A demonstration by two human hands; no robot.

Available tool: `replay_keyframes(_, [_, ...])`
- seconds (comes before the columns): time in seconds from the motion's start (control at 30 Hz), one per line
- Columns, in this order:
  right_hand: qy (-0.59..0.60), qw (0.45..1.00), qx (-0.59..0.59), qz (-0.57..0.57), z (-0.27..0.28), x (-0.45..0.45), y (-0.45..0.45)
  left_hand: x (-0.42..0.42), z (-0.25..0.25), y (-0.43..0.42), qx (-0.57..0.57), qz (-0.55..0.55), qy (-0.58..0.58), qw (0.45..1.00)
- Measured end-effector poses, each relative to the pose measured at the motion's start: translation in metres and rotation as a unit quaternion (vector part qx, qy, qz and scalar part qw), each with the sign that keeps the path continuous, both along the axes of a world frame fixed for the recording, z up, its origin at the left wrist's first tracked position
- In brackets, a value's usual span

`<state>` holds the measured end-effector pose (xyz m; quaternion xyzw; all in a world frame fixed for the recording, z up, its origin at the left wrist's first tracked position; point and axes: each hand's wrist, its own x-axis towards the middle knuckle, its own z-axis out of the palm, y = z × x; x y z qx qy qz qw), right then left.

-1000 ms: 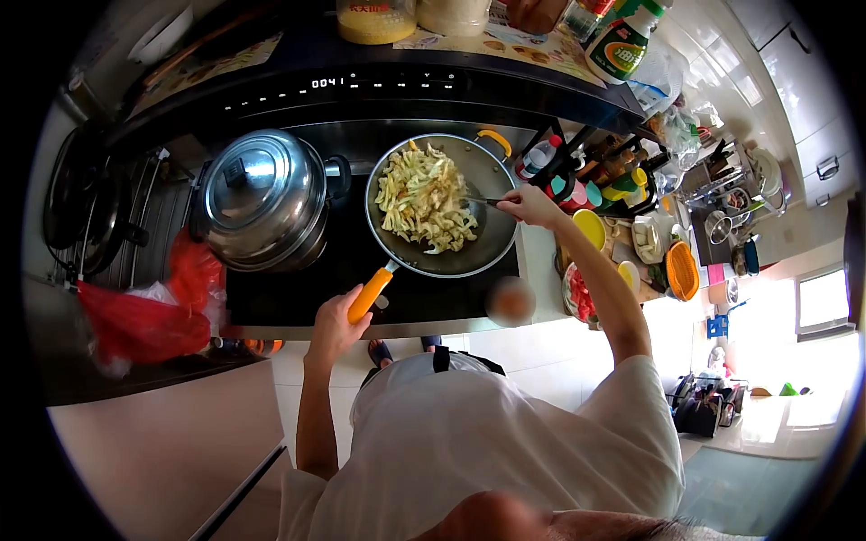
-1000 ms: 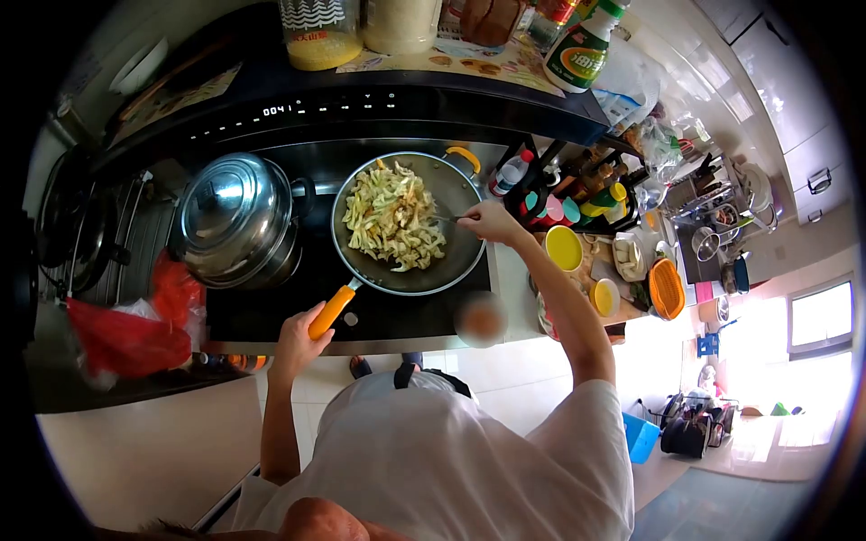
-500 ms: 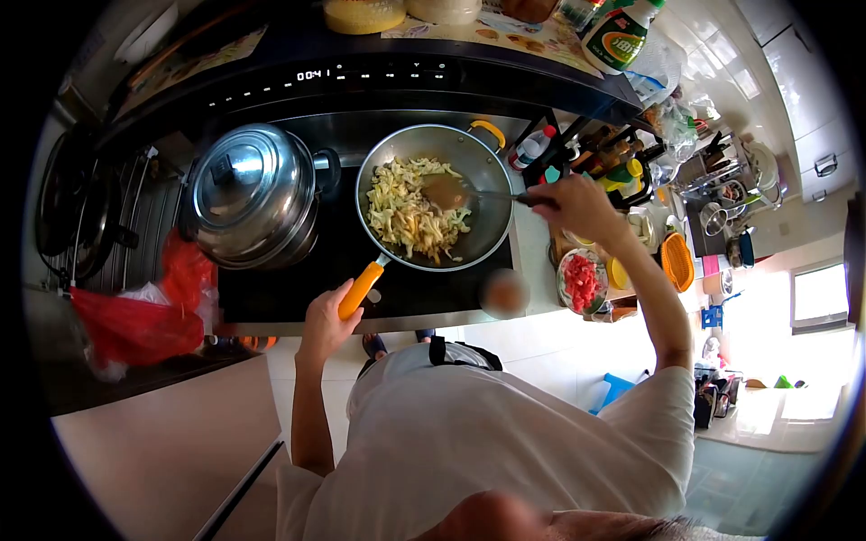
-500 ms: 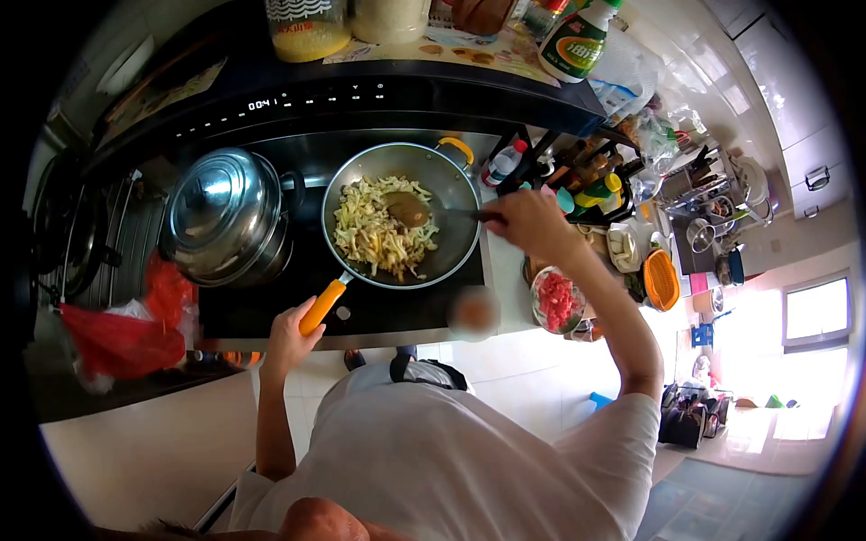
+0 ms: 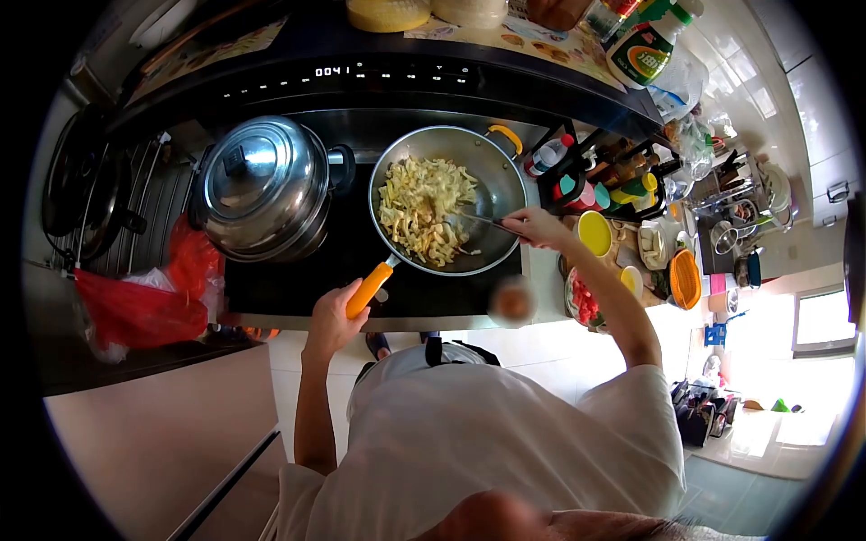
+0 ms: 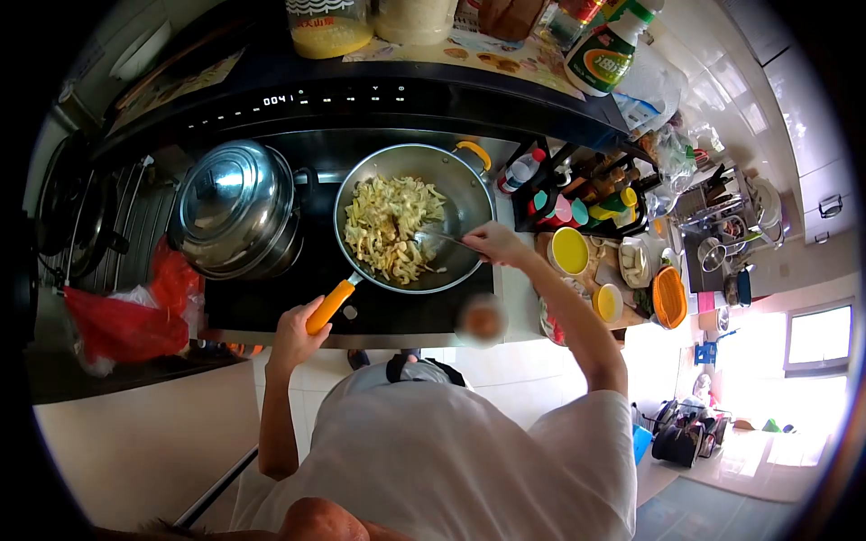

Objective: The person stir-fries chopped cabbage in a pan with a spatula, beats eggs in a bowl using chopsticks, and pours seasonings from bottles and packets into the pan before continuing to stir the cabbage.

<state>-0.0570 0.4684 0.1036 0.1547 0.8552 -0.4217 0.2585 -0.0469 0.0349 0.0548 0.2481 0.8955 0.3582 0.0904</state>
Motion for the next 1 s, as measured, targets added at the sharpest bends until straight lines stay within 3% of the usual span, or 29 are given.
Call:
replay_keyframes(0.1, [0.117,0.993,0.002,0.010,-0.025,-0.004,-0.012,0.001,-0.005,-0.001,0.018,-0.012,0.027,0.999])
replay_keyframes(0.23, [0.236,0.961,0.118,0.077,0.012,0.003,-0.019,0.004,-0.003,0.000,0.004,-0.005,0.017,1.000])
replay_keyframes(0.57, [0.285,0.922,0.222,0.138,0.112,0.037,-0.040,0.003,-0.007,-0.002,0.009,-0.012,0.035,0.999])
replay_keyframes(0.7, [0.365,0.876,0.248,0.193,0.099,0.036,-0.057,0.004,-0.007,-0.002,0.022,-0.014,0.048,0.998])
replay_keyframes(0.8, [0.204,0.847,0.424,0.248,0.078,0.028,-0.096,0.004,-0.006,-0.002,0.009,-0.014,0.051,0.999])
replay_keyframes(0.9, [0.200,0.822,0.467,0.258,0.028,0.022,-0.092,0.004,-0.003,-0.002,-0.001,-0.015,0.041,0.999])
replay_keyframes(1.0, [0.173,0.836,0.466,0.234,0.078,0.024,-0.077,0.004,-0.004,-0.004,0.002,-0.014,0.038,0.999])
